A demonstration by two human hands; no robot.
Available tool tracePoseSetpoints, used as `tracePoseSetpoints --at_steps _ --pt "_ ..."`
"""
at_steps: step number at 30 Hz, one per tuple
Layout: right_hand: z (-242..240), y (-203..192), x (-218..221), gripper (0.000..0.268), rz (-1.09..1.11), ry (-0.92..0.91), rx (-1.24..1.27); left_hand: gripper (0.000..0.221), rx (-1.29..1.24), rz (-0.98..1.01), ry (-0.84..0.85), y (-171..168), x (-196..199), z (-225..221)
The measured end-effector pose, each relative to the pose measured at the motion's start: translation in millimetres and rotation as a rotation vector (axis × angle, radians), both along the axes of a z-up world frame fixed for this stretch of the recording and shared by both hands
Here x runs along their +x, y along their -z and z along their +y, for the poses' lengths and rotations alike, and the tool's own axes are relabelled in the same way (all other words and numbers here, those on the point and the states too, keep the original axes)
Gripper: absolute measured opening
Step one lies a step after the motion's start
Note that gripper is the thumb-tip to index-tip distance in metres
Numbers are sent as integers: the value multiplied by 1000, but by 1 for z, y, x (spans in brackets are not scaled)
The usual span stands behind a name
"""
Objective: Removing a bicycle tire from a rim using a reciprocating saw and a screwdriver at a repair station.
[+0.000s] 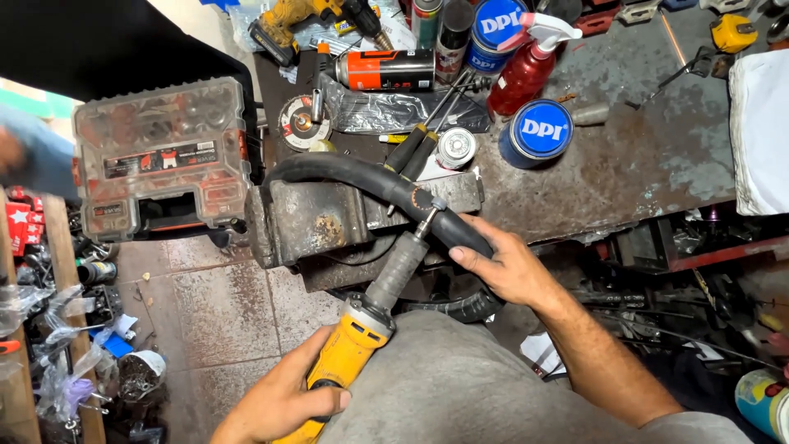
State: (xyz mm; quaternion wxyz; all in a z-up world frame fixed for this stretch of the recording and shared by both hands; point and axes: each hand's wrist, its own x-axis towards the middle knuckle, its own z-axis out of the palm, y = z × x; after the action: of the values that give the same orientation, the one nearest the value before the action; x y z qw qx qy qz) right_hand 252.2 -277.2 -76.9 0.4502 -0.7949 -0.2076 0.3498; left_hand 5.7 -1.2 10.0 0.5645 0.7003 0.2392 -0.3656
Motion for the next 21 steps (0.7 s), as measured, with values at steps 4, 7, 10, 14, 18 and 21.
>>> tracePoseSetpoints --at_steps 4,7,10,14,18,21 --pt "1 -10 -3 60 -3 -24 -5 91 81 86 -7 7 -6 4" --pt "1 -12 -3 58 -33 -17 -2 89 -2 -28 -59 2 -4 5" --pt "2 -12 -4 62 -6 -23 -18 82 -140 -61 -92 -12 -2 3" --pt "1 -13 -5 62 -25 -28 -53 97 71 171 -118 -9 -10 8" --pt "4 -13 -4 63 -7 -28 -66 104 195 190 7 -4 -17 13" --pt "4 -18 -3 64 8 -29 -68 101 103 104 -43 0 -23 16"
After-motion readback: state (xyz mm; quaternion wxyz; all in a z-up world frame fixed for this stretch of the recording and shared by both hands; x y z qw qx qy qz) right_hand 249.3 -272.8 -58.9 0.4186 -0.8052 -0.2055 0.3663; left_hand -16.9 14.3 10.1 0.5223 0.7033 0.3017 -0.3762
